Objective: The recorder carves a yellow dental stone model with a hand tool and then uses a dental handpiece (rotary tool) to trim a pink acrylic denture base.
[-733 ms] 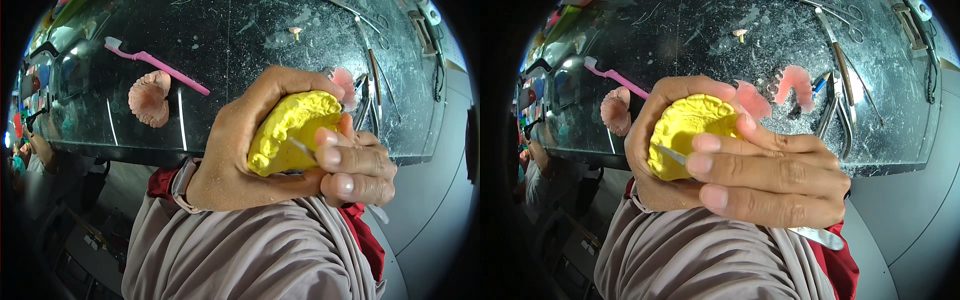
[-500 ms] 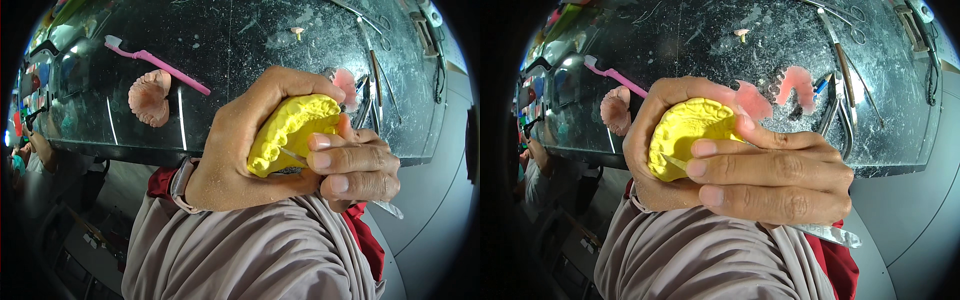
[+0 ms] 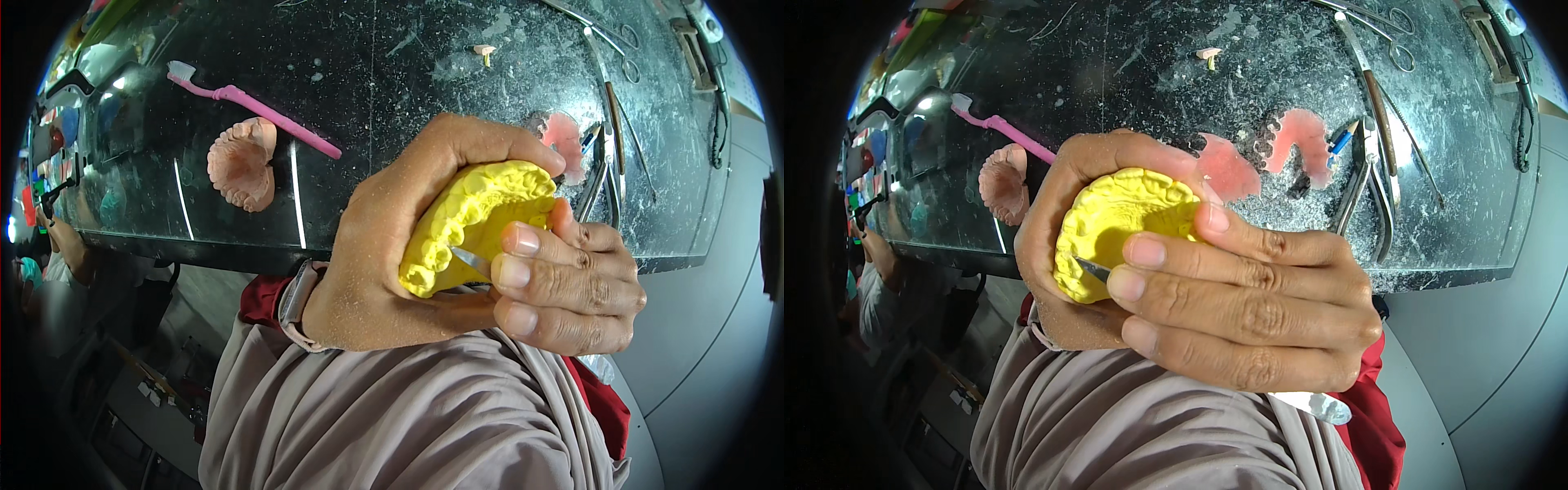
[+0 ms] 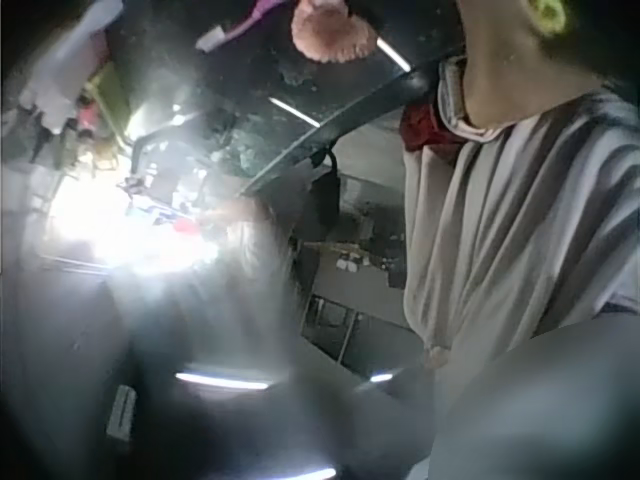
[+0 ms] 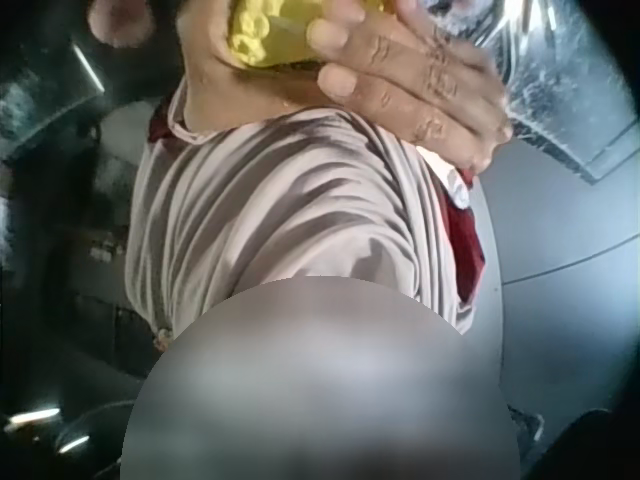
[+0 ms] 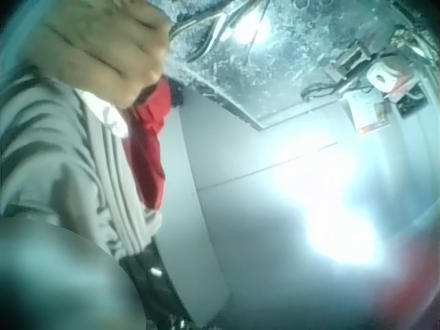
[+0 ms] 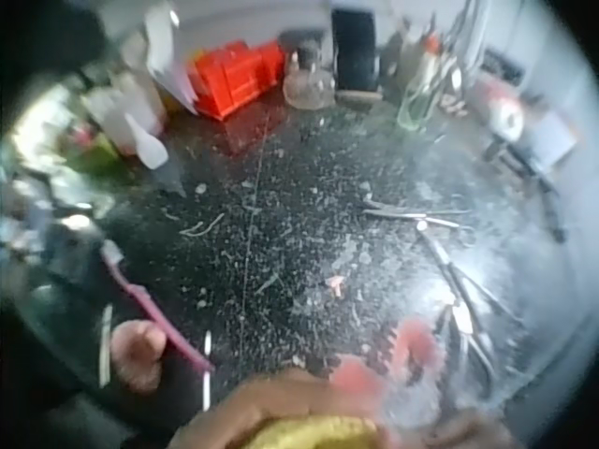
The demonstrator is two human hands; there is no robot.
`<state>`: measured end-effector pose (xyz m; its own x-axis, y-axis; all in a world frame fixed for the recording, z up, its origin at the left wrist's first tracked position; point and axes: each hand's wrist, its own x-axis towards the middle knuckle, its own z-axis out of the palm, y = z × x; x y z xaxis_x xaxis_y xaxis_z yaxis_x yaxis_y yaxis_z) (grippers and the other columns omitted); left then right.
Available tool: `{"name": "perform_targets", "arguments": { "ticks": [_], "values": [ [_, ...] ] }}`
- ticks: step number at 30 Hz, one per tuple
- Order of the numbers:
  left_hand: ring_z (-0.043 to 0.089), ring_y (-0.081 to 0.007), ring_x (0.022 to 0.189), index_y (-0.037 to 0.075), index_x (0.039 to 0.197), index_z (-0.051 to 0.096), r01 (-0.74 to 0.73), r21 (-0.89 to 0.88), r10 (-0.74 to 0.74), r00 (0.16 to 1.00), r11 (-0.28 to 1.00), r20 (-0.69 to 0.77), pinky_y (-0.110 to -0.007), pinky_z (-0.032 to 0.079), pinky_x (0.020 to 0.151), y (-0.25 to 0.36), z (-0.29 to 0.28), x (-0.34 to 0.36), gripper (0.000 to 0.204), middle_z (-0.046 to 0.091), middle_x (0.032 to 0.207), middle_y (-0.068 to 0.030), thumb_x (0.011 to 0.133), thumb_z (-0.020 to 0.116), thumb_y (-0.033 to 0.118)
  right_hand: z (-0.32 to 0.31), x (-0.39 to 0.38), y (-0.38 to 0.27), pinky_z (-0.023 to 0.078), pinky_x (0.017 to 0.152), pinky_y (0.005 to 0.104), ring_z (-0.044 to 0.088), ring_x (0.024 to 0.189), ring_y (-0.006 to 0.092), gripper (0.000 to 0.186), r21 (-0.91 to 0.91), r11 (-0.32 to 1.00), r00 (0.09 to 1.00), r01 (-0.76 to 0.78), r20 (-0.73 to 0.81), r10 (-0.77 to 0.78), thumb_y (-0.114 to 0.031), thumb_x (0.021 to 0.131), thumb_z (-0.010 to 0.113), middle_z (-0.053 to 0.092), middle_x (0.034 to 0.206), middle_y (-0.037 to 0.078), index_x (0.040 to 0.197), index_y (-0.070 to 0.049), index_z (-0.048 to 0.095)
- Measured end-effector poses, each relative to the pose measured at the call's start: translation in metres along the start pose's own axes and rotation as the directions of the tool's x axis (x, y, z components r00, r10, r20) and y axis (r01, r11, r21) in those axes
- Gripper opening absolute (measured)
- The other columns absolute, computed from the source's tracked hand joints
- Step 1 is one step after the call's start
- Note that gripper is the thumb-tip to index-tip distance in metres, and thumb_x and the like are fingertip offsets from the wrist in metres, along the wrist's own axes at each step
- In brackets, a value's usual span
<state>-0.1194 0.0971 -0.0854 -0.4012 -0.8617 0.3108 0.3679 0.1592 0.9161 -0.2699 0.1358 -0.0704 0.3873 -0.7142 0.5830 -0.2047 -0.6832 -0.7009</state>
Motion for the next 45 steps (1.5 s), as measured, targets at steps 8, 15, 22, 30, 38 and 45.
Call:
{"name": "perform_targets", "arguments": {
  "ticks": [8, 15, 22, 30, 38, 45],
  "values": [
    [0.054, -0.0163, 0.087, -0.009, 0.103, 0.041, 0.086, -0.159, -0.078, 0.995, 0.983, 0.058, -0.027, 0.044, 0.077, 0.002, -0.003, -0.001, 0.067, 0.053, 0.096, -0.014, 0.056, 0.078, 0.023, 0.006, -0.004, 0.001, 0.037, 0.091, 0.0379, 0.057, 0.091, 0.0251, 0.03, -0.096, 0.989, 0.989, 0.111, -0.082, -0.119, -0.002, 0.069, 0.061, 0.058, 0.098, 0.014, 0.097, -0.009, 0.054],
    [0.054, -0.0161, 0.088, -0.008, 0.102, 0.042, 0.079, 0.0, -0.079, 0.997, 0.997, 0.024, -0.025, 0.043, 0.077, 0.004, 0.001, -0.001, 0.065, 0.052, 0.096, -0.014, 0.054, 0.078, 0.014, -0.012, 0.0, -0.005, 0.038, 0.09, 0.0376, 0.057, 0.089, 0.0297, 0.031, 0.189, 0.956, 0.975, -0.224, 0.045, 0.219, -0.011, 0.072, 0.061, 0.057, 0.094, 0.016, 0.099, -0.008, 0.048],
    [0.055, -0.0149, 0.079, -0.008, 0.096, 0.045, 0.001, 0.16, 0.001, 1.0, 0.987, -0.014, -0.023, 0.045, 0.069, 0.002, 0.003, -0.001, 0.05, 0.054, 0.089, -0.0143, 0.061, 0.072, 0.014, -0.006, 0.004, 0.0, 0.036, 0.092, 0.0385, 0.056, 0.091, 0.0307, 0.027, 0.161, 0.978, 0.991, -0.131, 0.011, 0.131, -0.019, 0.072, 0.06, 0.058, 0.09, 0.014, 0.095, -0.009, 0.048],
    [0.055, -0.0208, 0.074, 0.003, 0.095, 0.051, 0.082, 0.42, -0.032, 0.992, 0.904, -0.125, -0.028, 0.043, 0.059, 0.003, 0.004, -0.003, 0.047, 0.053, 0.086, -0.0102, 0.052, 0.059, -0.012, -0.019, 0.012, -0.024, 0.039, 0.089, 0.0399, 0.057, 0.087, 0.0306, 0.02, -0.155, 0.968, 0.972, -0.2, 0.096, 0.216, -0.021, 0.077, 0.054, 0.059, 0.084, 0.013, 0.091, -0.007, 0.049],
    [0.053, -0.0153, 0.071, 0.001, 0.094, 0.05, -0.022, 0.512, 0.076, 0.993, 0.859, -0.085, -0.023, 0.041, 0.058, -0.004, -0.002, 0.002, 0.041, 0.053, 0.081, -0.0085, 0.055, 0.06, -0.008, -0.019, -0.008, -0.004, 0.033, 0.092, 0.0476, 0.048, 0.101, 0.0351, 0.02, 0.183, 0.977, 0.991, -0.112, -0.052, 0.123, -0.019, 0.078, 0.055, 0.053, 0.099, 0.013, 0.097, -0.014, 0.049],
    [0.054, -0.011, 0.07, 0.002, 0.099, 0.046, -0.129, 0.524, 0.14, 0.99, 0.842, 0.018, -0.02, 0.043, 0.063, 0.006, -0.006, 0.007, 0.057, 0.056, 0.083, -0.0094, 0.049, 0.073, 0.0, -0.014, -0.023, 0.009, 0.041, 0.087, 0.046, 0.042, 0.106, 0.0384, 0.02, 0.265, 0.964, 0.923, -0.017, -0.368, 0.117, -0.018, 0.083, 0.049, 0.038, 0.117, 0.024, 0.1, -0.008, 0.049]
  ]
}}
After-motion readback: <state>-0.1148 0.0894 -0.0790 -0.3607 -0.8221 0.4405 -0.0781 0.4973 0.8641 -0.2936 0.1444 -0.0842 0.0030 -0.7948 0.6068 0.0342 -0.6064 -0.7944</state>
